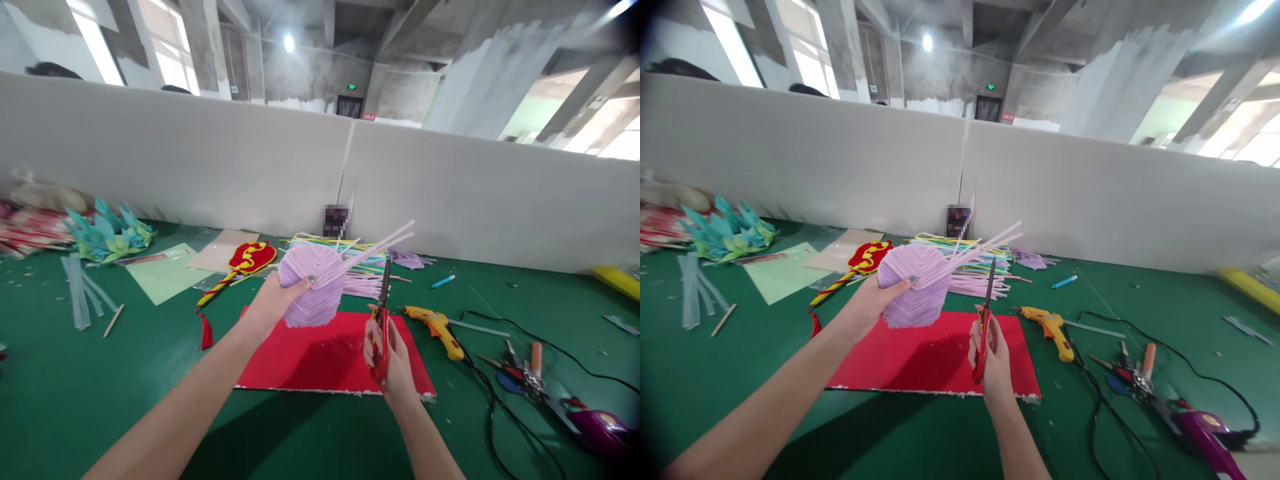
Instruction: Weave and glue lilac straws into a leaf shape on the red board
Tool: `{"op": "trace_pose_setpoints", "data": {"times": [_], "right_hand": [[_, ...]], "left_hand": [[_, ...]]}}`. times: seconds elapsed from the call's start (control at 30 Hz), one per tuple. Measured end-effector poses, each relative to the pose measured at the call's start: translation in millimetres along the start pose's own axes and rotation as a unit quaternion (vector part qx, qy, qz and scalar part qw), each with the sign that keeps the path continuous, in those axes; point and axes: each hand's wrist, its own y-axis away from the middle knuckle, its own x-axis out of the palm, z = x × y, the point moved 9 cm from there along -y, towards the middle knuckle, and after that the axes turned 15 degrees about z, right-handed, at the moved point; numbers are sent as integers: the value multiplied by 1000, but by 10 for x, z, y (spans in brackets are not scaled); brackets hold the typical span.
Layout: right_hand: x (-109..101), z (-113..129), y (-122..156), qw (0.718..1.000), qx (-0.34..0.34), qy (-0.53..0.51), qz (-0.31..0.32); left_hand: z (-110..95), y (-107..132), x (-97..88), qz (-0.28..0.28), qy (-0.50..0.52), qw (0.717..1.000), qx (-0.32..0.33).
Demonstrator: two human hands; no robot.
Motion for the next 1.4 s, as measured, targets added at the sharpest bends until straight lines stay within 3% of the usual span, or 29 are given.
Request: {"op": "trace_pose_setpoints", "data": {"times": [0.2, 0.5, 0.83, 1.03, 1.23, 1.4], "right_hand": [[126, -34, 0, 992, 21, 110, 66], [76, -97, 89, 984, 7, 145, 102], [49, -22, 124, 974, 49, 217, 35], [140, 22, 109, 968, -4, 244, 67], [146, -1, 122, 961, 25, 267, 72], [83, 34, 120, 955, 27, 290, 58]], "left_hand": [[-159, 49, -73, 3, 28, 1000, 13], [-243, 85, -49, -27, 96, 994, 35], [-69, 50, 82, 16, 63, 998, -9], [-71, 43, 44, -13, 88, 996, 17], [39, 55, 227, 60, 30, 997, -47], [93, 69, 301, 67, 16, 996, -59]]}}
